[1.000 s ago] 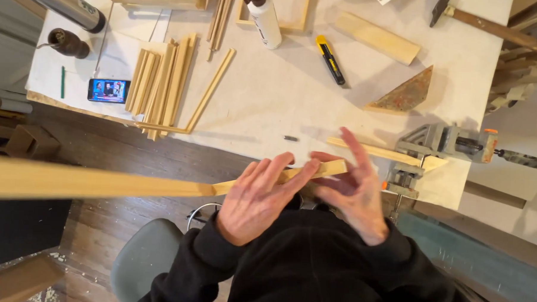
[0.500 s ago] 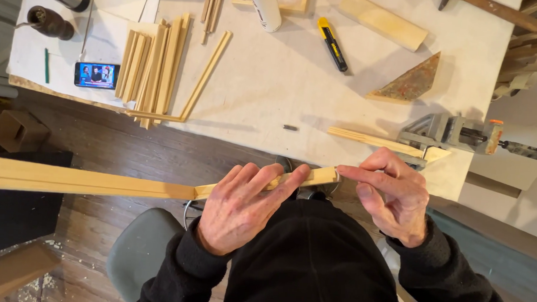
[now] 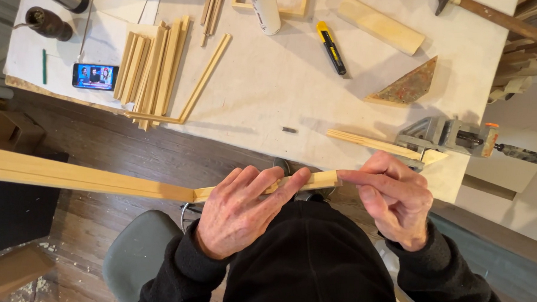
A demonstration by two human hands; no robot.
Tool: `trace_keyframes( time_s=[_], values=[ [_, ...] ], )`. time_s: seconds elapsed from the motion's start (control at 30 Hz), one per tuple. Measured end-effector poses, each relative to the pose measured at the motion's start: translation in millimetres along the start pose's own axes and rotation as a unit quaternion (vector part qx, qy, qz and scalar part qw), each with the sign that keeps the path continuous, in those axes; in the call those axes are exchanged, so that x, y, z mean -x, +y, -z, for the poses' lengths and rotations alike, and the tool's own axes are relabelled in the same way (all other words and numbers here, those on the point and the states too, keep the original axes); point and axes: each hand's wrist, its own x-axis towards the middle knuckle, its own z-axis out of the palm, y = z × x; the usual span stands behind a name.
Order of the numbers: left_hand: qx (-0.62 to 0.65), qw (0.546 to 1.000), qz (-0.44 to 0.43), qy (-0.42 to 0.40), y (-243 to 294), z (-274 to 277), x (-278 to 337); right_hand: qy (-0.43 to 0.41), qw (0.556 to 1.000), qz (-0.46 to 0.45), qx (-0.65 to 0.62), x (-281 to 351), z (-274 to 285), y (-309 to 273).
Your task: Assembling wooden picture frames by applying glue, clamping the corners with a miter clamp, and hammering nails.
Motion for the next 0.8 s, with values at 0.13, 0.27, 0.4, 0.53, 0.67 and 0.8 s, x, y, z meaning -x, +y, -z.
trace_keyframes(
  time_s=[0.13, 0.27, 0.4, 0.53, 0.67, 0.8],
  values=[
    [0.007, 1.000, 0.006, -0.002, 1, 2, 0, 0.012, 0.999, -0.040, 0.009, 0, 0, 2],
    [0.003, 1.000, 0.006, -0.001, 2, 2, 2, 0.007, 0.999, -0.039, 0.002, -2, -1, 0],
    [0.002, 1.000, 0.005, 0.001, 1, 3, 1, 0.013, 1.000, -0.002, -0.016, -6, 1, -4],
    [0.000, 1.000, 0.002, 0.002, 2, 4, 0, 0.001, 1.000, -0.010, -0.007, 2, 4, -3],
    [-0.005, 1.000, 0.005, 0.010, 2, 6, -1, -0.001, 1.000, -0.009, -0.026, 2, 5, 0],
    [-0.015, 1.000, -0.007, 0.007, 0, 1, 0, -0.011, 0.999, -0.043, 0.001, 3, 6, -7]
  ],
)
